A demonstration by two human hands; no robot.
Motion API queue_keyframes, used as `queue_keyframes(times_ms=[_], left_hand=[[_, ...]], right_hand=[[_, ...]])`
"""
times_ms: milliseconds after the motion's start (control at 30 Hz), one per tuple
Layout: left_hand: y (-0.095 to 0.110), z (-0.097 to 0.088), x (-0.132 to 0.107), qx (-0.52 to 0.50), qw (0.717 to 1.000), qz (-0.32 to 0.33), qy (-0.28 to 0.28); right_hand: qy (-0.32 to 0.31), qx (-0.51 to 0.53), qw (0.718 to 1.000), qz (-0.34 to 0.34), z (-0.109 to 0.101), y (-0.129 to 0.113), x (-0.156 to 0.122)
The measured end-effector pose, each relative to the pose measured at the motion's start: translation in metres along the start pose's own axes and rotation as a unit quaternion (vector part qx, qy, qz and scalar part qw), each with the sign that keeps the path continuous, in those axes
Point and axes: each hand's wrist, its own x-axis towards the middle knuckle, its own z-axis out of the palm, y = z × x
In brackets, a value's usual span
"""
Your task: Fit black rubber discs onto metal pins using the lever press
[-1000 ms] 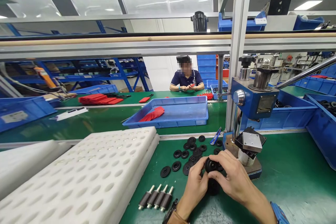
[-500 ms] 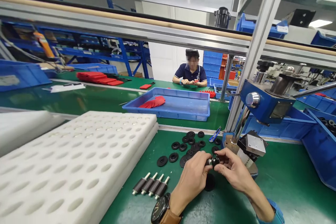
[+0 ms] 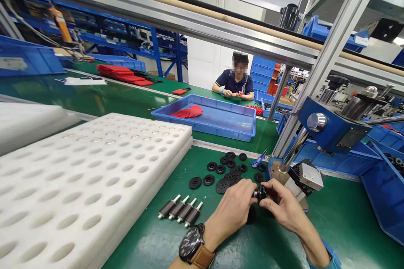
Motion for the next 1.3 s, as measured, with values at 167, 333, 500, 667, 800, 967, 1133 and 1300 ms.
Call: queue_keyframes(times_ms=[167,333,500,667,800,967,1133,1300], left_hand=[[0.001,0.001,-0.001,-0.002,1.000,0.000,-0.006],[0.001,0.002,-0.001,0.001,1.000,0.003,-0.015],[0.000,0.003,-0.001,-0.011,1.000,0.003,-0.013],[0.000,0.003,0.000,-0.069,0.998,-0.003,0.009],[0.000,0.000,0.003,-0.193,0.981,-0.020,0.032],[-0.001,0.000,0.003,-0.272,0.961,-0.038,0.016],[-0.005,0.008,0.001,-0.295,0.954,-0.047,0.013],[-0.007,0.013,-0.001,-0.307,0.950,-0.044,0.032]], right_hand=[[-0.014,-0.033,0.999,-0.018,-0.002,-0.007,-0.001],[-0.034,-0.054,0.998,-0.021,-0.004,-0.010,-0.002],[-0.031,-0.081,0.996,-0.035,-0.005,-0.012,-0.002],[-0.010,-0.100,0.993,-0.057,-0.004,-0.019,-0.003],[0.071,-0.110,0.984,-0.120,0.005,-0.027,-0.004],[0.100,-0.126,0.969,-0.187,0.013,-0.031,-0.002],[0.086,-0.161,0.959,-0.215,0.013,-0.029,-0.003],[0.077,-0.172,0.958,-0.217,0.015,-0.032,-0.005]])
